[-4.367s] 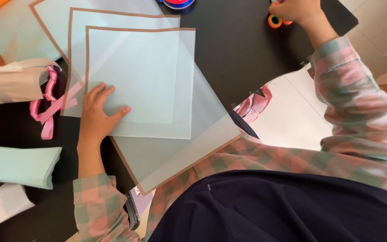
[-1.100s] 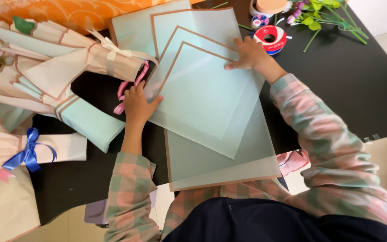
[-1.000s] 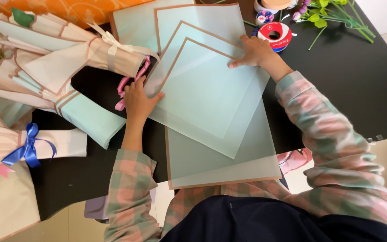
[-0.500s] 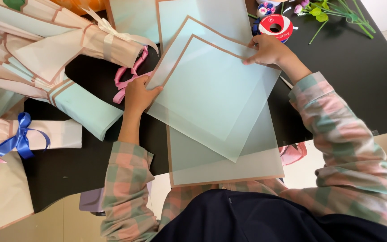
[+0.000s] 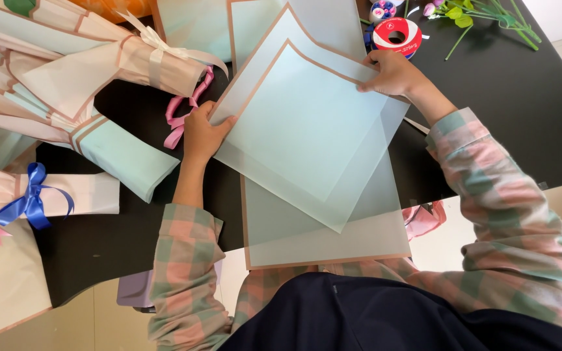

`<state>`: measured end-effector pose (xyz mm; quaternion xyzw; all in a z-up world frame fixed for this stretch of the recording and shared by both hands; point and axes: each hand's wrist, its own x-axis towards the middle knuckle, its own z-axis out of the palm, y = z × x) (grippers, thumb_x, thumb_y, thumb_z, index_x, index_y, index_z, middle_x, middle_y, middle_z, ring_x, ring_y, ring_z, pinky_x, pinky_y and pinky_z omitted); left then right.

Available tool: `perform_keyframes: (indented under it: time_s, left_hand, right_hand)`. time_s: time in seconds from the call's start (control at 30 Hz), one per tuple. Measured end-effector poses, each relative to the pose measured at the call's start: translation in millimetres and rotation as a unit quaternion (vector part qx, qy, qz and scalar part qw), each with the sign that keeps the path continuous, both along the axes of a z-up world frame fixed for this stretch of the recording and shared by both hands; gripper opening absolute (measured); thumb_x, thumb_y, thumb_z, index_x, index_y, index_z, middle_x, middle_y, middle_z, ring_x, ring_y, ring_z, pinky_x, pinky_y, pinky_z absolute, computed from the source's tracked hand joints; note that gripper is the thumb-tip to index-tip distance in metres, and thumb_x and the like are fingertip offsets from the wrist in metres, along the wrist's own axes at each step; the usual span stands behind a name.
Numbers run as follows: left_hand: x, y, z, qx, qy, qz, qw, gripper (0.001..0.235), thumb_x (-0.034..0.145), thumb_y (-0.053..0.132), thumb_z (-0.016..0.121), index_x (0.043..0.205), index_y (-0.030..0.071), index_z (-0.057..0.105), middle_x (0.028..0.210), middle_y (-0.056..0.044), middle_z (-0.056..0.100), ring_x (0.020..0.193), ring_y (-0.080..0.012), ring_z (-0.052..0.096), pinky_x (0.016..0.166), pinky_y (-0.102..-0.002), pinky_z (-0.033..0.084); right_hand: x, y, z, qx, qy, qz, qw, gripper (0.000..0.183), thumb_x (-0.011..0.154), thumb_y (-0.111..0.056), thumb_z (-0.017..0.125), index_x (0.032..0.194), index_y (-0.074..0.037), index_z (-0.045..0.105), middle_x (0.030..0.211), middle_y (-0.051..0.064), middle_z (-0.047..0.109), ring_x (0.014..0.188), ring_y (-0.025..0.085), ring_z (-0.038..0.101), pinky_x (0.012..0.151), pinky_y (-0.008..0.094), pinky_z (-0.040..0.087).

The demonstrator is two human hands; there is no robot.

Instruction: The person folds sheets of wrapping paper and wraps them around flower bouquets, securing the arrangements with tape and ribbon.

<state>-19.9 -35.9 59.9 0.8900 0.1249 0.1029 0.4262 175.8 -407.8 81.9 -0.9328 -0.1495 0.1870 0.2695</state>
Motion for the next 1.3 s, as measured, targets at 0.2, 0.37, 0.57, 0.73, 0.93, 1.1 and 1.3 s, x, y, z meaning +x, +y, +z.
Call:
perform_keyframes:
  time_s: [0.2,0.37,0.57,0.73,0.93,1.1,1.3]
  left_hand:
    - [6,6,-18,0.024,-0.061,-0.013,0.998,0.036,0.087,0.02,0.08,0.118,0.008,0.063,0.115,-0.009,0.073,0.111,-0.0257,0.068,0.09,-0.038,0.057]
    - [6,-4,-20,0.225,-0.188,-0.023,0.956,0.041,0.093,0.026,0.077,0.127,0.008,0.063,0.123,-0.012,0.06,0.113,-0.0355,0.054,0.092,-0.049,0.05]
    - [-4,-56,-9,0.216,-0.124,-0.171,0.953,0.071,0.087,0.048,0.077,0.142,0.011,0.052,0.145,-0.023,0.045,0.135,-0.0474,0.041,0.111,-0.063,0.034]
    - [-4,-73,-30,0.266,0.05,-0.233,0.934,0.11,0.082,0.081,0.061,0.164,0.016,0.027,0.168,-0.028,0.018,0.156,-0.0468,0.012,0.124,-0.067,0.004]
    - [-4,-74,-31,0.277,0.097,-0.244,0.924,0.113,0.08,0.086,0.058,0.165,0.019,0.024,0.17,-0.024,0.013,0.158,-0.0405,0.008,0.124,-0.065,-0.002]
    - [-2,-73,-31,0.278,0.115,-0.242,0.922,0.117,0.077,0.09,0.057,0.166,0.023,0.022,0.172,-0.02,0.009,0.159,-0.0367,0.006,0.124,-0.064,-0.002]
    - [-1,-73,-31,0.268,0.11,-0.243,0.926,0.116,0.078,0.088,0.059,0.166,0.023,0.023,0.171,-0.021,0.009,0.159,-0.0376,0.006,0.124,-0.065,-0.002]
  right_hand:
    - [7,-4,-25,-0.038,-0.146,0.054,0.987,0.06,0.082,-0.03,0.085,0.131,-0.007,0.058,0.119,0.016,0.066,0.108,0.031,0.063,0.077,0.043,0.05]
    - [-28,8,-37,-0.074,-0.412,0.209,0.884,0.059,0.091,-0.034,0.078,0.139,-0.004,0.062,0.134,0.021,0.055,0.119,0.043,0.052,0.095,0.056,0.045]
    - [-109,30,-24,-0.043,-0.296,0.316,0.9,0.067,0.101,-0.05,0.052,0.15,-0.006,0.049,0.156,0.031,0.04,0.143,0.055,0.034,0.111,0.07,0.029]
    - [-121,37,-38,-0.088,-0.207,0.316,0.922,0.076,0.106,-0.061,0.031,0.164,-0.012,0.027,0.166,0.027,0.023,0.152,0.053,0.014,0.118,0.072,0.009]
    - [-120,36,-51,-0.088,-0.232,0.304,0.92,0.079,0.104,-0.066,0.029,0.165,-0.016,0.026,0.168,0.022,0.021,0.154,0.049,0.014,0.119,0.07,0.006]
    - [-121,36,-49,-0.097,-0.23,0.303,0.92,0.079,0.104,-0.067,0.028,0.164,-0.015,0.028,0.169,0.022,0.021,0.155,0.047,0.012,0.119,0.07,0.005]
    - [-121,37,-47,-0.093,-0.218,0.306,0.922,0.08,0.104,-0.067,0.026,0.165,-0.015,0.026,0.169,0.022,0.019,0.155,0.048,0.01,0.119,0.07,0.004]
